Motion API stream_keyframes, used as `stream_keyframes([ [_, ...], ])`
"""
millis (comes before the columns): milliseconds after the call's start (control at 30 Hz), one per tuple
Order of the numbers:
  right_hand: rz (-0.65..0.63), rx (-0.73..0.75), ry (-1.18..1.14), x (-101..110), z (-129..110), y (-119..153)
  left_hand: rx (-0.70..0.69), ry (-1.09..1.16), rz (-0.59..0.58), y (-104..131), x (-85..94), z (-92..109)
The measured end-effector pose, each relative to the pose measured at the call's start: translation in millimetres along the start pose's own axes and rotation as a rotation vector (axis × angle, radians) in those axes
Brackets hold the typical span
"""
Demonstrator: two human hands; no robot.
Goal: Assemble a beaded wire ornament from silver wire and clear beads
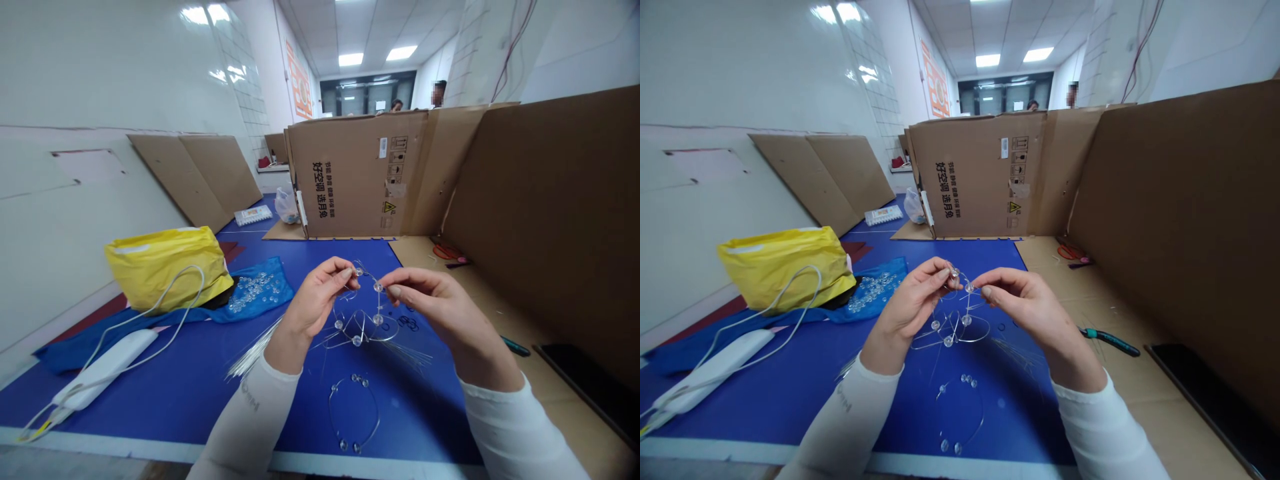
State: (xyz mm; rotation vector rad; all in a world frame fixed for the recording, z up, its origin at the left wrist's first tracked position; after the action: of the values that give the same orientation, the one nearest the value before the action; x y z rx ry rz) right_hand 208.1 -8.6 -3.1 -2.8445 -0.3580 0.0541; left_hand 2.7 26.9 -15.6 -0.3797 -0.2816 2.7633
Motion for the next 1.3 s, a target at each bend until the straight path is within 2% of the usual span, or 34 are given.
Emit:
stream_keyframes([
  [267,0.060,0.016,-0.020,-1,-7,4,-0.133,-0.004,-0.015,-5,-0.6,-6],
  [400,0.081,0.041,-0.016,-1,-6,4,-0.236,-0.075,-0.003,-6,1.0,-4],
  [533,0.111,0.078,-0.010,0,-5,6,-0.304,-0.124,-0.041,-5,2.7,-1],
  [800,0.202,0.133,0.028,-1,-11,11,-0.315,-0.176,-0.058,-2,3.0,3],
  [1067,0.182,0.147,0.035,2,-8,9,-0.401,-0.270,-0.081,2,2.6,7],
  [1300,0.128,0.193,0.051,1,-12,11,-0.506,-0.378,-0.165,7,4.6,15],
])
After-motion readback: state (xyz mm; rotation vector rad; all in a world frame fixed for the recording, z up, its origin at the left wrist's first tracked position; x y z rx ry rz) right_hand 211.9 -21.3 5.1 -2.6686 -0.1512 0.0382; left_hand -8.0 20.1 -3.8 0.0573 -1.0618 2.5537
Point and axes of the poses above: each hand's wrist, its own y-axis away from the middle knuckle, its own x-axis out of the back of the hand, z = x × y, the point moved 1 cm from there along -y, towards the middle knuckle, and after that the axes turned 5 degrees about -y, right-handed, at the moved point
